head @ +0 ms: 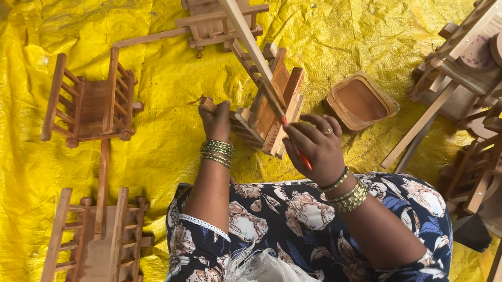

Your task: The person sits on a tarp-covered floor and paints small wooden chairs with a brush, dipping the brush into a container of stain or paint between strokes. They hold each chair steady with one hand, brush its surfaces, and rotate the chair to reach different sides.

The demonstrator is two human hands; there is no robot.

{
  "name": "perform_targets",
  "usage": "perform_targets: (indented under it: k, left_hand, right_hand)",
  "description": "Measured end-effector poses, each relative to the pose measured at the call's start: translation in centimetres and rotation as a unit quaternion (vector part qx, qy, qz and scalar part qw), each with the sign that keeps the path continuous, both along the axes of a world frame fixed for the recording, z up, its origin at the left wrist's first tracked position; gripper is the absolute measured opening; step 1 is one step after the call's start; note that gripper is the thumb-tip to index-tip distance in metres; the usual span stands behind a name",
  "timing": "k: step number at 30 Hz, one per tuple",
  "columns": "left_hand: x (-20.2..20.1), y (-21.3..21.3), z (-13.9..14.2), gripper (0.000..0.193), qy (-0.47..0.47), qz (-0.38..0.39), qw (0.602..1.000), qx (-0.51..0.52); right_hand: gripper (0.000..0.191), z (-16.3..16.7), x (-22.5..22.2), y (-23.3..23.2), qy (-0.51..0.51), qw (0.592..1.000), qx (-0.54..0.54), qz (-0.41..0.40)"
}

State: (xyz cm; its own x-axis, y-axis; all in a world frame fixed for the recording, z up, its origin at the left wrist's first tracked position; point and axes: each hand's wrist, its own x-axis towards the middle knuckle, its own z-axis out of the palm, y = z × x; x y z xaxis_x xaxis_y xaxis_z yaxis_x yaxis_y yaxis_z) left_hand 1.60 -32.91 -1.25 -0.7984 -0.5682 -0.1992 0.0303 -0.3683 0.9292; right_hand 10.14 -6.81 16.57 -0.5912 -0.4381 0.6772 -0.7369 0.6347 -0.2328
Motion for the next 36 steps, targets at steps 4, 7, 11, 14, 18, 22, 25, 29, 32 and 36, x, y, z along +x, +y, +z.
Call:
perform_targets:
  k: [4, 7, 11, 14, 18, 22, 25, 29, 32, 36]
  left_hand:
    - [0.2, 0.2, 0.7, 0.066, -0.01, -0.013, 1.0, -0.02]
    - [0.3, 0.6, 1.1, 0.065, -0.021, -0.016, 1.0, -0.014]
    - [0.4, 0.7, 1.9, 0.064, -0.016, -0.012, 1.0, -0.006]
    - [0.6, 0.5, 2.6, 0.066, -0.044, -0.024, 0.999, -0.011]
    - [0.6, 0.7, 2.7, 0.06, -0.02, -0.031, 0.999, -0.029]
    - [0.5, 1.0, 2.1, 0.058, -0.025, -0.03, 0.999, -0.015]
    - [0.4, 0.8, 1.9, 0.057, -0.004, -0.029, 1.0, 0.012]
    - [0.4, 0.3, 1.9, 0.052, 0.009, -0.041, 0.998, 0.054]
    - [0.1, 0.3, 1.2, 0.043, 0.034, -0.041, 0.996, 0.065]
    - [-0.3, 0.3, -0.1, 0.036, 0.055, -0.027, 0.995, 0.081]
  right_hand:
    - [0.022, 0.4, -0.1, 0.1, -0.019, 0.998, 0.05, -0.03]
    - [0.024, 0.6, 1.5, 1.3, -0.056, 0.995, 0.077, -0.042]
    - [0.028, 0.9, 1.8, 1.4, -0.016, 0.998, 0.05, -0.017]
    - [0.029, 1.0, 0.2, 0.9, -0.023, 0.997, 0.067, -0.012]
    - [0.03, 0.6, -0.1, 1.4, -0.041, 0.993, 0.106, -0.025]
    - [0.022, 0.2, 1.2, 2.7, -0.075, 0.992, 0.097, -0.03]
    - [0.024, 0.1, 0.4, 2.9, -0.031, 0.997, 0.068, 0.015]
    - [0.024, -0.2, -1.1, 2.6, -0.032, 0.996, 0.079, 0.006]
    - [0.022, -0.5, -0.3, 3.2, -0.079, 0.993, 0.091, -0.008]
    - [0.026, -0.3, 0.9, 4.1, -0.061, 0.997, 0.036, 0.006]
